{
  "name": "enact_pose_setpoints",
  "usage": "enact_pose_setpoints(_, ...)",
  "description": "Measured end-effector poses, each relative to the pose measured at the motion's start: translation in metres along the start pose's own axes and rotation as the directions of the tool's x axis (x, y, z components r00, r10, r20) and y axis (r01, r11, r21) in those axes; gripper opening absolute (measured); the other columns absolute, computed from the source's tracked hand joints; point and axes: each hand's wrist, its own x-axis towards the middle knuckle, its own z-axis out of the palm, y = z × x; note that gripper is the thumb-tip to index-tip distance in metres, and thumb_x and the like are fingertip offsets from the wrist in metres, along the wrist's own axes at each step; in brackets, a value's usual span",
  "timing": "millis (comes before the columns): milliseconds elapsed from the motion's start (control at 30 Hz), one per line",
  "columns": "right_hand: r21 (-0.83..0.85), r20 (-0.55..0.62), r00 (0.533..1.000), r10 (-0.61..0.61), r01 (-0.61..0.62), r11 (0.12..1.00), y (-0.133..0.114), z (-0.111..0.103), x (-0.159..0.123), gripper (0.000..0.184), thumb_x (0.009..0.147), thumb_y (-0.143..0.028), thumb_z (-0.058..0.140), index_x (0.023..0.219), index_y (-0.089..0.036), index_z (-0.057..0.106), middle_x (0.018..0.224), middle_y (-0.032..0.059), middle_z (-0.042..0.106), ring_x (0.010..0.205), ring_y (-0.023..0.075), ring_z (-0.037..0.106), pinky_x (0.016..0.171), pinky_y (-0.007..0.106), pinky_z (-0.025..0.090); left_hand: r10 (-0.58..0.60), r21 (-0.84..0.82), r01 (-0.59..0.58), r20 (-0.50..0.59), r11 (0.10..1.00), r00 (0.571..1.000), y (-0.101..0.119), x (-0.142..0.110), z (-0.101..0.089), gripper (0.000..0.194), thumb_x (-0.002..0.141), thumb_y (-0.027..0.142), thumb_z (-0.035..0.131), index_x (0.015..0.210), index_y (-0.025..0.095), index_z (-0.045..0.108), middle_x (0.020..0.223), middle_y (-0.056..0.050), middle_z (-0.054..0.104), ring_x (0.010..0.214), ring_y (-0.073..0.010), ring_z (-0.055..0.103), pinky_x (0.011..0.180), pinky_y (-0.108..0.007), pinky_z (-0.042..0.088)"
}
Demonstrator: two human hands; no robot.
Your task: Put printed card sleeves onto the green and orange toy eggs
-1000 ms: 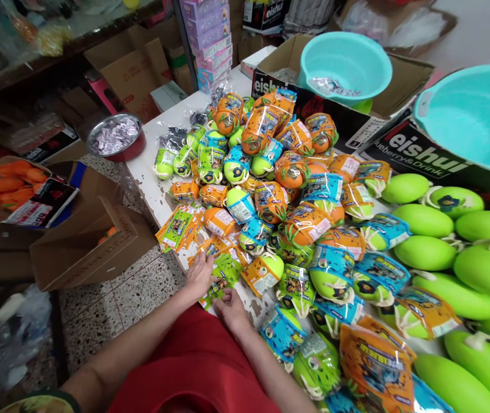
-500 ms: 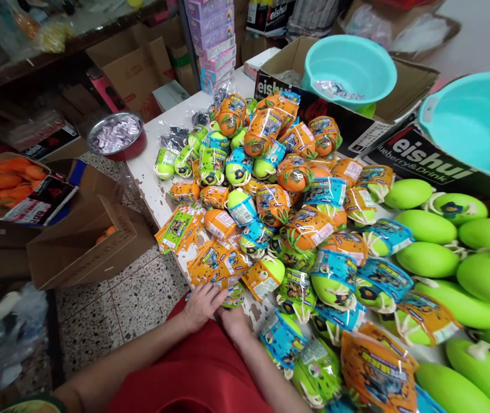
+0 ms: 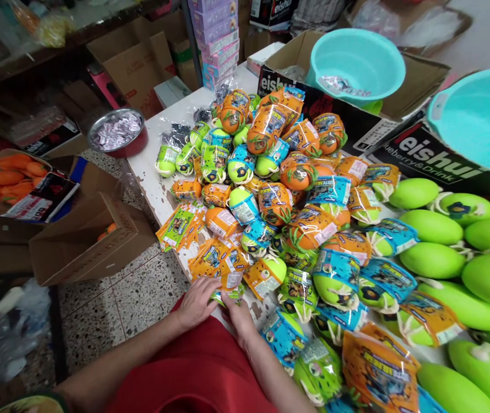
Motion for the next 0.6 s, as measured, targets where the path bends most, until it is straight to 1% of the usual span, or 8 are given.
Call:
enact_pose_setpoints(100, 0.13, 0.044, 0.999, 0.024, -0.03, 0.991, -0.003, 0.004, 0.002, 0.044, 0.061, -0.043, 0.074, 0.095, -0.017, 0.063, 0.092, 0.0071, 0.072, 0.082, 0.0233, 0.066, 0.075, 0.033, 0.052, -0.16, -0.267, 0.161, 0.027, 0.95, 0.987, -0.008, 0.008, -0.01, 0.06, 0.071, 0.032, 0.068, 0.126, 0.019, 0.045, 0.124, -0.01, 0.056, 0.113, -0.0252, 0.051, 0.099, -0.04, 0.039)
enact_pose_setpoints(133, 0.144, 0.044, 0.999, 0.016, -0.022, 0.989, -0.002, 0.006, 0.003, 0.045, 0.06, -0.042, 0.075, 0.095, -0.017, 0.063, 0.094, 0.007, 0.072, 0.083, 0.0231, 0.067, 0.078, 0.033, 0.052, -0.202, -0.337, 0.208, 0.055, 0.918, 0.978, -0.011, 0.011, -0.014, 0.064, 0.068, 0.031, 0.07, 0.126, 0.018, 0.046, 0.123, -0.011, 0.057, 0.112, -0.0247, 0.052, 0.098, -0.039, 0.04)
enact_pose_setpoints(200, 0.161, 0.038, 0.999, 0.006, -0.012, 0.987, 0.0, 0.008, 0.005, 0.047, 0.059, -0.042, 0.076, 0.096, -0.016, 0.062, 0.094, 0.007, 0.072, 0.085, 0.0234, 0.067, 0.081, 0.033, 0.051, -0.237, -0.419, 0.26, 0.107, 0.87, 0.966, -0.019, 0.018, -0.02, 0.06, 0.067, 0.027, 0.071, 0.122, 0.018, 0.05, 0.119, -0.009, 0.06, 0.107, -0.0226, 0.056, 0.095, -0.035, 0.043)
enact_pose_setpoints(300, 0.175, 0.008, 1.0, 0.014, -0.015, 0.984, 0.004, 0.01, 0.007, 0.047, 0.057, -0.041, 0.076, 0.094, -0.016, 0.062, 0.091, 0.0074, 0.072, 0.084, 0.0247, 0.067, 0.08, 0.034, 0.052, -0.227, -0.431, 0.275, 0.16, 0.859, 0.961, -0.03, 0.025, -0.025, 0.039, 0.071, 0.021, 0.064, 0.109, 0.019, 0.059, 0.103, -0.003, 0.067, 0.093, -0.0201, 0.061, 0.084, -0.031, 0.048)
enact_pose_setpoints(367, 0.173, -0.016, 1.0, 0.026, -0.023, 0.985, 0.005, 0.01, 0.007, 0.047, 0.056, -0.04, 0.077, 0.093, -0.016, 0.062, 0.092, 0.0076, 0.072, 0.084, 0.0256, 0.068, 0.077, 0.034, 0.053, -0.229, -0.426, 0.287, 0.184, 0.858, 0.956, -0.038, 0.029, -0.027, 0.026, 0.074, 0.021, 0.06, 0.099, 0.018, 0.063, 0.091, -0.001, 0.069, 0.085, -0.0193, 0.062, 0.078, -0.03, 0.049)
enact_pose_setpoints(433, 0.163, -0.037, 0.998, 0.045, -0.039, 0.986, 0.004, 0.011, 0.007, 0.046, 0.055, -0.039, 0.077, 0.093, -0.017, 0.062, 0.092, 0.0078, 0.072, 0.084, 0.026, 0.068, 0.072, 0.033, 0.054, -0.228, -0.419, 0.295, 0.202, 0.859, 0.952, -0.044, 0.032, -0.027, 0.018, 0.076, 0.021, 0.056, 0.091, 0.016, 0.065, 0.084, 0.0, 0.068, 0.081, -0.0185, 0.062, 0.075, -0.029, 0.05)
enact_pose_setpoints(533, 0.14, -0.067, 0.995, 0.079, -0.069, 0.988, 0.001, 0.011, 0.005, 0.044, 0.056, -0.04, 0.075, 0.092, -0.018, 0.061, 0.092, 0.0074, 0.072, 0.08, 0.0248, 0.068, 0.066, 0.03, 0.053, -0.225, -0.414, 0.294, 0.207, 0.861, 0.952, -0.049, 0.036, -0.027, 0.018, 0.077, 0.016, 0.053, 0.091, 0.017, 0.064, 0.087, -0.001, 0.068, 0.084, -0.0183, 0.062, 0.078, -0.029, 0.049)
enact_pose_setpoints(600, 0.124, -0.089, 0.991, 0.099, -0.088, 0.988, -0.001, 0.012, 0.005, 0.043, 0.057, -0.04, 0.075, 0.091, -0.018, 0.061, 0.09, 0.0067, 0.072, 0.078, 0.0235, 0.067, 0.062, 0.029, 0.052, -0.226, -0.409, 0.288, 0.193, 0.866, 0.955, -0.049, 0.037, -0.029, 0.029, 0.074, 0.014, 0.055, 0.103, 0.019, 0.061, 0.098, -0.002, 0.068, 0.093, -0.0189, 0.061, 0.084, -0.03, 0.048)
